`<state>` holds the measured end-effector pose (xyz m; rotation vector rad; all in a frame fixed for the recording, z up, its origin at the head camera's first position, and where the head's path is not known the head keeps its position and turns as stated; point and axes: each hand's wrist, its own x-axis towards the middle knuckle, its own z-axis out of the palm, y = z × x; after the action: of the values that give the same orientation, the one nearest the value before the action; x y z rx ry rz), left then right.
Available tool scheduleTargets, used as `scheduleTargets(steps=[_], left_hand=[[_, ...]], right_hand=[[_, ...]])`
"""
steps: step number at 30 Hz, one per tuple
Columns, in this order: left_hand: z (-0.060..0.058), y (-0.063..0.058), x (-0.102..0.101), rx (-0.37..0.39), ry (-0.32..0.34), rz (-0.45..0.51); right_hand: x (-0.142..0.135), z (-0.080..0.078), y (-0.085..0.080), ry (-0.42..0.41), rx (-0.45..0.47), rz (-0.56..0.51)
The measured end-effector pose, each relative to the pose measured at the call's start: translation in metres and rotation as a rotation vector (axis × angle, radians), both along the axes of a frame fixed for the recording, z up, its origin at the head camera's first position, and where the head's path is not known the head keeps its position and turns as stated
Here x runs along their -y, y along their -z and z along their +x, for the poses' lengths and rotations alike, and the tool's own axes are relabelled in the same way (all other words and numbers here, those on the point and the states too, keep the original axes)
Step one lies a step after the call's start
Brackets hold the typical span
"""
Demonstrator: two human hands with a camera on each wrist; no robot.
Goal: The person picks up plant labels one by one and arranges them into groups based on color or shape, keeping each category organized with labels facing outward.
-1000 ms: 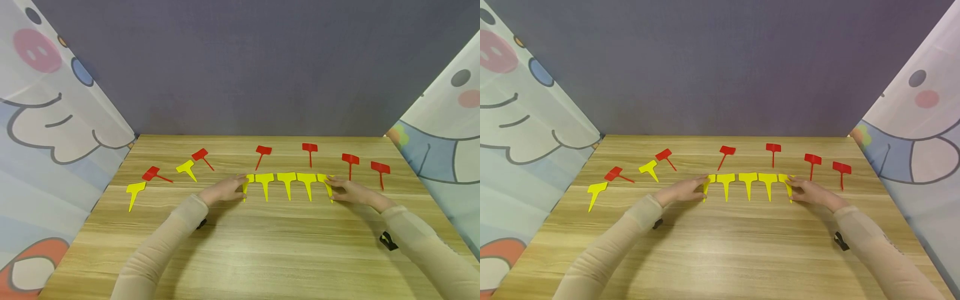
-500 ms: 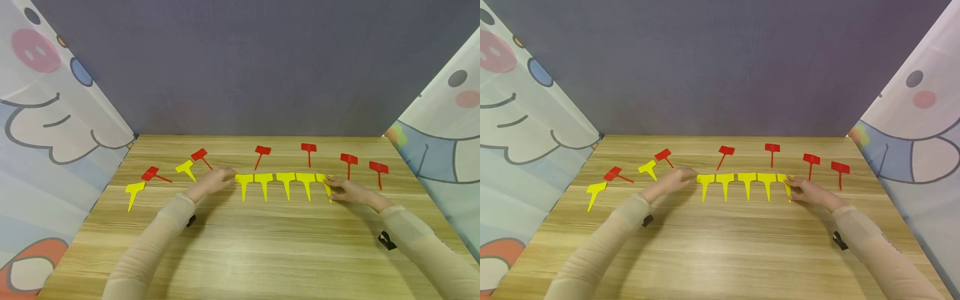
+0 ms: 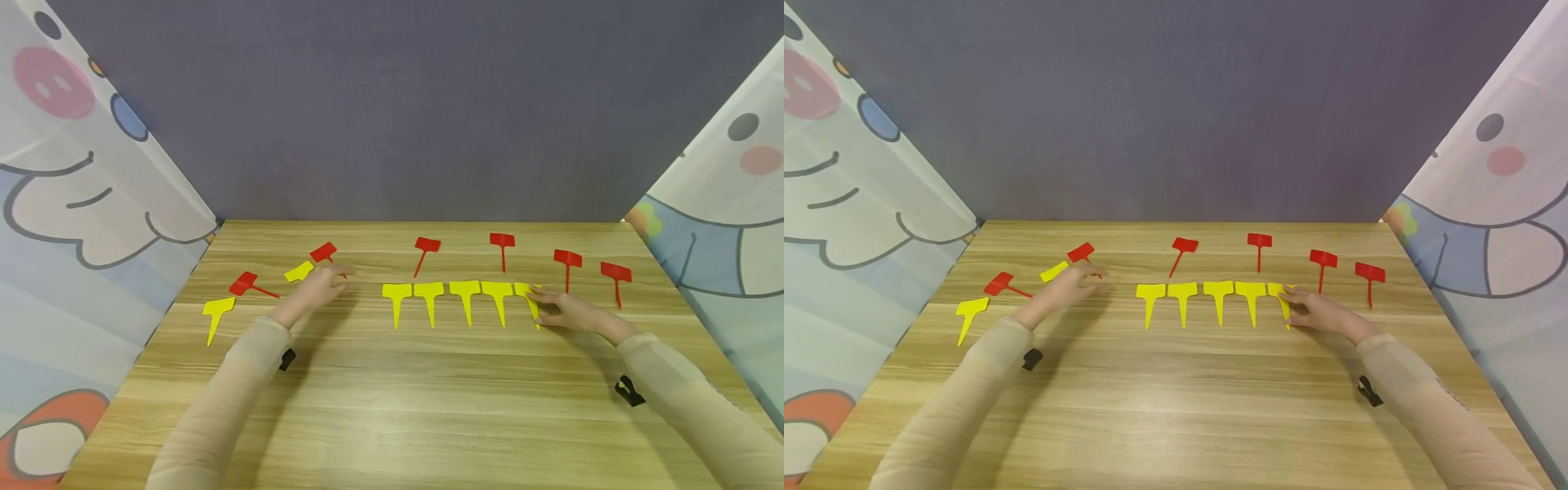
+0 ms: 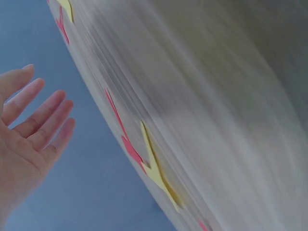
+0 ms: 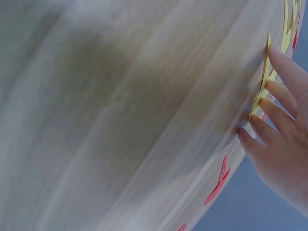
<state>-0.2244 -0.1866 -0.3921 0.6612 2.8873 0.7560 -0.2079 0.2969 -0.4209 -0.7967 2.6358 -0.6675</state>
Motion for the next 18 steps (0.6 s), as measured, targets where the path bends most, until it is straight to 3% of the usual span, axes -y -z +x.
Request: scheduleTargets(steps=[3,11,18], left_hand=[[0.001,-0.001,0.011,0.029,-0.033,0.047],[0.001,0.003,0.039,0.056,-0.139,0.065],[0.001,0.007,0.051,0.013,-0.193,0.082]], right_hand=[[0.001,0.001,-0.001,-0.006,-0.003,-0.003],[0.001,0.0,-0.002,-0.001,0.034,-0.014],[-0.001,0.0,0.0,0.004,0.027,0.0]])
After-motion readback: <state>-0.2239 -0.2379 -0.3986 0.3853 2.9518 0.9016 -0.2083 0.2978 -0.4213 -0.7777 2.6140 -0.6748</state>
